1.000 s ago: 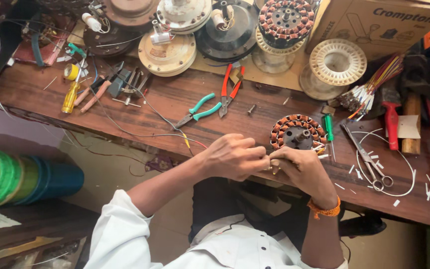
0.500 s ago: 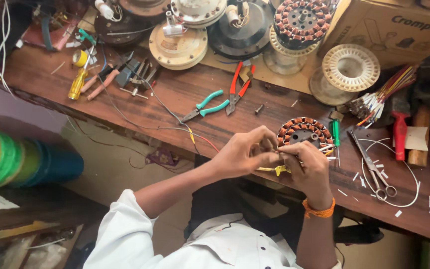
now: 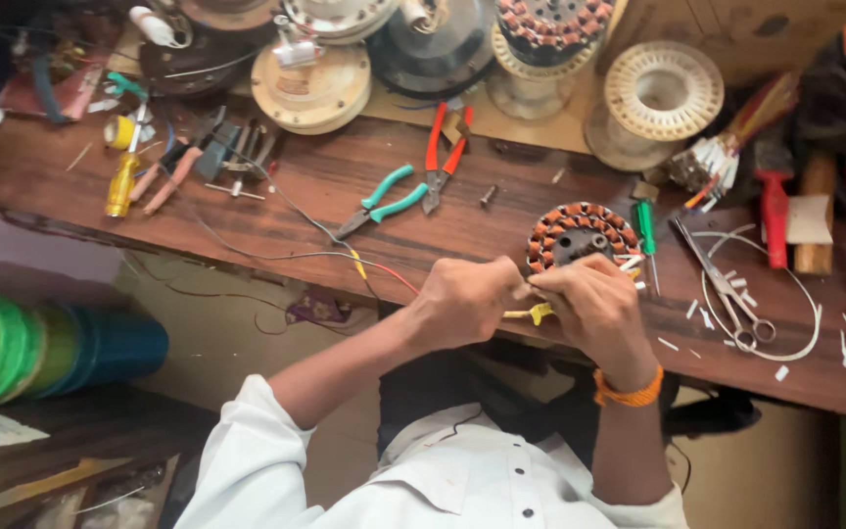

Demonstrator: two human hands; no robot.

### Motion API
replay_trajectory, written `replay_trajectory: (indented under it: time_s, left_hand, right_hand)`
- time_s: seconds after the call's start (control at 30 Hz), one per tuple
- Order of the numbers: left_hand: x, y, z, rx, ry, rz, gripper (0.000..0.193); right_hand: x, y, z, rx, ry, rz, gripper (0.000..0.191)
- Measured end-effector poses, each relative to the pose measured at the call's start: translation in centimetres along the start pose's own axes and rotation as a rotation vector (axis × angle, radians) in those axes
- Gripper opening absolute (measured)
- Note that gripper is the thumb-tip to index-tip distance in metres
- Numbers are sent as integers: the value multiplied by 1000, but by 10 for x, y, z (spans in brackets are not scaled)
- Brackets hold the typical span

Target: The person works on a motor stator, stripping wire insulation with pliers and twisting wires together. They then use a soldering iron to join wires and apply heat shrink tubing to insulate the connections.

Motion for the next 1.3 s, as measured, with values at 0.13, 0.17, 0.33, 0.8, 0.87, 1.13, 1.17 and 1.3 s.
replay_trajectory:
  time_s: [0.13,0.17,0.33,0.8,0.87,1.13,1.17,1.3]
  left_hand:
    - [-16,19,20,-1004,-780,154,22]
    - [-18,16,24,-944,-818,131,22]
    - [-40,14,35,-1182,-840,-228,26]
    - [-59,68,43,-1341,-894,-450,47]
    - [-49,66,51,-1312,-851,-469,37]
    - [-15,34,35,-1070,-451,-467,17]
    - [-11,32,31,-1049,-411,-435,17]
    - [-1,27,19,-991,-383,-314,20]
  right_hand:
    - [3,-1,8,-68,-109,-69,27]
    - [-1,-7,4,-44,-87,-115,25]
    - [-59,-28,-37,27,341,-503,18]
    - [-111,-24,-82,167,779,-413,17]
    - [-111,-26,-77,127,783,-390,16]
    - [-114,-20,-63,266,820,-431,14]
    - [-113,-20,-61,258,814,-417,14]
    - [-111,-23,-53,233,794,-420,15]
Point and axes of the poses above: each hand's wrist, its own x-axis towards the middle knuckle, its own y-axis out of the palm, z = x × y, the point moved 4 cm from there along x, towards the middle knuckle, and after that the axes turned 3 degrees about -x, right-handed, at the moved point
